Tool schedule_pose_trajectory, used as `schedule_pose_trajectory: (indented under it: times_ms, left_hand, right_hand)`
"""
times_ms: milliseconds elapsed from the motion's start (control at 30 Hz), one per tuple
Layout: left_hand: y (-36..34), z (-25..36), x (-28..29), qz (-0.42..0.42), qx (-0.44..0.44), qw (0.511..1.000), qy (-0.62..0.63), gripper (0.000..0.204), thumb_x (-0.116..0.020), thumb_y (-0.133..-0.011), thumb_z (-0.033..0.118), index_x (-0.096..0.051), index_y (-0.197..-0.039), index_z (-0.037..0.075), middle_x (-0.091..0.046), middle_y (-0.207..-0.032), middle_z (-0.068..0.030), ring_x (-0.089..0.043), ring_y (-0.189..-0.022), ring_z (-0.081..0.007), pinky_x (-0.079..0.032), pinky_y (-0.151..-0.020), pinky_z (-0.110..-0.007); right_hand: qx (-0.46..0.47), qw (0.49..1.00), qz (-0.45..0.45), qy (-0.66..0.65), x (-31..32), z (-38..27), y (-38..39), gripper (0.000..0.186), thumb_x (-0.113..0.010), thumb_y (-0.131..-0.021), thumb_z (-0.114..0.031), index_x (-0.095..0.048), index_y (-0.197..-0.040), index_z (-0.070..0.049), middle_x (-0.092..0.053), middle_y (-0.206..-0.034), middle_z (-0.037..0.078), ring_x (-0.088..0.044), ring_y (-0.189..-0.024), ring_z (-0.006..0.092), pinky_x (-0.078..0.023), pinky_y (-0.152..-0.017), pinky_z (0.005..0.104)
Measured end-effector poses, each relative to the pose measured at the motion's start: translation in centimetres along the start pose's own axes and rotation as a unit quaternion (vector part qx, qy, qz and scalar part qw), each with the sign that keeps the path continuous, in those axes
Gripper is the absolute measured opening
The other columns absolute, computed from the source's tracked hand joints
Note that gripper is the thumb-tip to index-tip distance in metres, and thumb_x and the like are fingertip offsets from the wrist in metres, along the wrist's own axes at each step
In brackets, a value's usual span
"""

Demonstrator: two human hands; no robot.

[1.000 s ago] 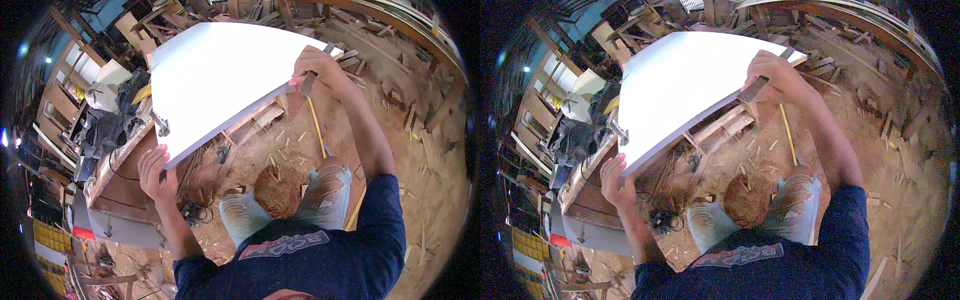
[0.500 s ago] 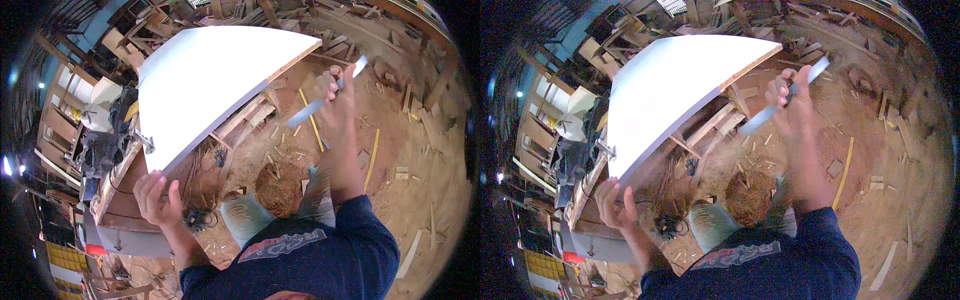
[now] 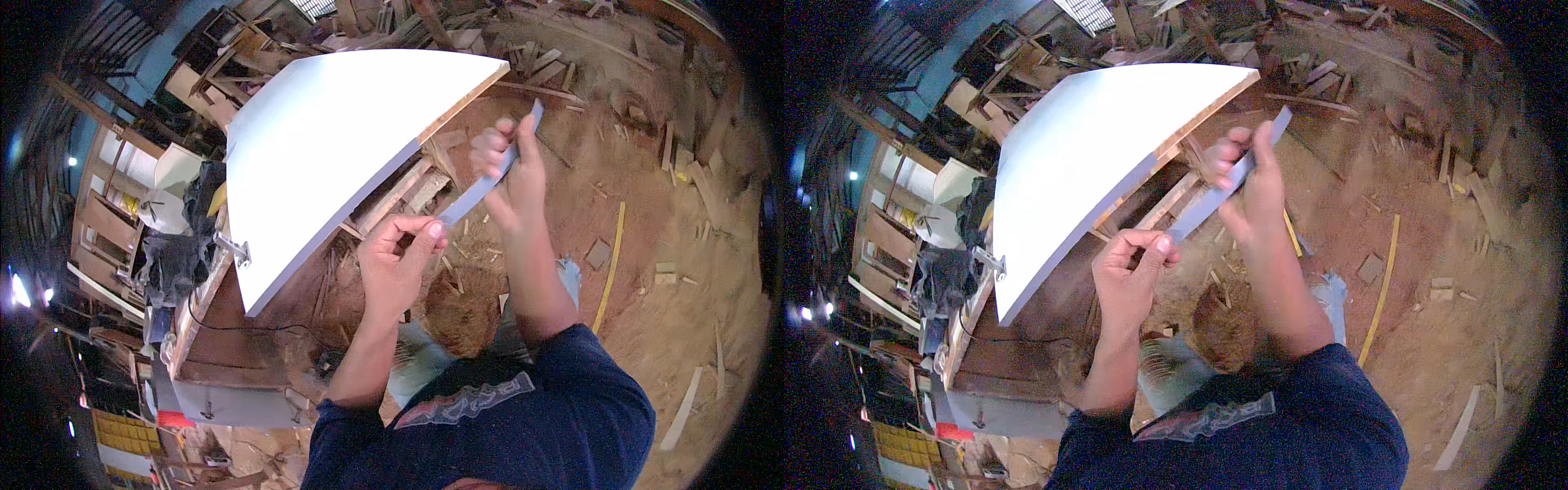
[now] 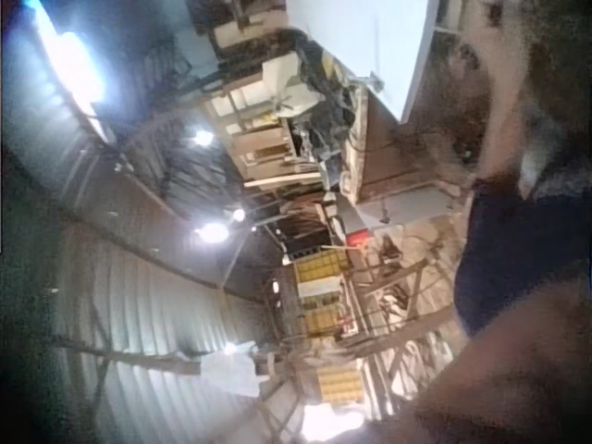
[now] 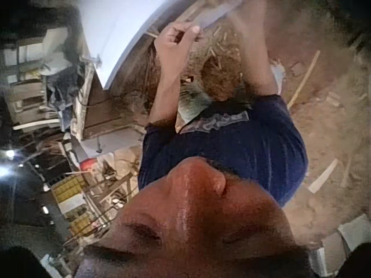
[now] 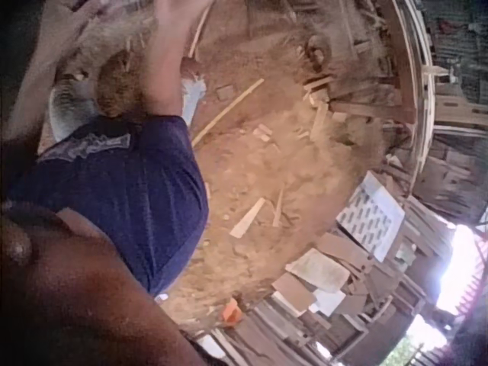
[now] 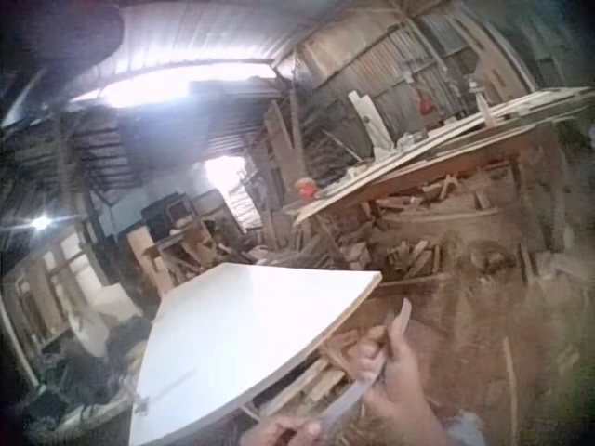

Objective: The person applies a strip of wood veneer to the edge of a board, trimming the strip to length with scissors and pressing it firmly into place along the edge by hand.

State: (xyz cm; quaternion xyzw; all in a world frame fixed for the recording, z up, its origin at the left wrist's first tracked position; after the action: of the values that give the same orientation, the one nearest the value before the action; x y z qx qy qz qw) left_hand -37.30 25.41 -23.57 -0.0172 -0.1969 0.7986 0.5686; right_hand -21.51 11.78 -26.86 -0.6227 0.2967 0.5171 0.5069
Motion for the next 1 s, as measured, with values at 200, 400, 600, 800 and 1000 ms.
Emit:
schedule_pose_trajectory:
  times_ms: [200,400,600,800,1000]
  left_hand:
    - [-2.2,-1.0,-0.3,0.045,-0.029,0.998,-0.041,0.005,-0.074,-0.098,0.001,-0.073,-0.098,-0.004,-0.076,-0.092,-0.0086,-0.072,-0.082,-0.0136,-0.06,-0.077,-0.031]
    - [-4.9,5.6,-0.2,0.123,-0.32,0.812,-0.473,0.017,-0.082,-0.091,0.008,-0.077,-0.107,0.004,-0.077,-0.095,-0.011,-0.073,-0.085,-0.0232,-0.057,-0.077,-0.034]
    - [-8.5,4.8,-1.2,0.053,-0.324,0.773,-0.543,0.03,-0.086,-0.083,0.013,-0.075,-0.111,0.009,-0.075,-0.106,-0.0084,-0.07,-0.098,-0.0299,-0.055,-0.086,-0.042]
    - [-8.8,4.3,-1.4,0.077,-0.33,0.745,-0.574,0.027,-0.088,-0.081,0.015,-0.077,-0.106,0.013,-0.075,-0.103,-0.0042,-0.07,-0.094,-0.0268,-0.055,-0.083,-0.041]
    - [-9.0,4.1,-1.5,0.091,-0.349,0.737,-0.572,0.029,-0.089,-0.078,0.015,-0.079,-0.106,0.015,-0.075,-0.1,-0.0026,-0.069,-0.088,-0.0255,-0.054,-0.078,-0.039]
  right_hand:
    - [0.003,0.865,-0.134,0.484,2.8,-0.1,2.4,0.033,-0.077,-0.1,-0.029,-0.065,-0.114,-0.002,-0.07,-0.094,0.009,-0.067,-0.076,0.0169,-0.052,-0.067,0.0296]
    - [0.068,0.901,-0.095,0.417,2.5,-1.8,-3.4,0.019,-0.079,-0.097,-0.015,-0.07,-0.103,0.001,-0.074,-0.089,0.007,-0.072,-0.081,0.0164,-0.058,-0.075,0.0311]
    - [0.052,0.904,-0.123,0.407,2.7,-1.2,-5.3,0.019,-0.079,-0.097,-0.013,-0.07,-0.104,0.001,-0.074,-0.088,0.008,-0.072,-0.08,0.0169,-0.059,-0.074,0.0314]
    - [0.018,0.904,-0.117,0.411,3.4,-0.4,-6.1,0.02,-0.078,-0.097,-0.014,-0.066,-0.107,-0.001,-0.073,-0.093,0.009,-0.074,-0.082,0.0176,-0.061,-0.076,0.0319]
    - [0.018,0.907,-0.15,0.393,2.9,-0.4,-6.5,0.02,-0.077,-0.099,-0.017,-0.073,-0.105,0.002,-0.075,-0.087,0.007,-0.072,-0.079,0.0135,-0.058,-0.073,0.0282]
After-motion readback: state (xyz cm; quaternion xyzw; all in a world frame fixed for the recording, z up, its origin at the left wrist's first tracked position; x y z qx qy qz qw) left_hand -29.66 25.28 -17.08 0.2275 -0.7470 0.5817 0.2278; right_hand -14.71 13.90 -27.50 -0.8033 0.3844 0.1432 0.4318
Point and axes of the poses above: each hand's wrist, its own y-axis away from the middle knuckle, its own x-axis out of the back of the hand, z = x × y, the point moved 5 cm from there along -y, towards the middle knuckle
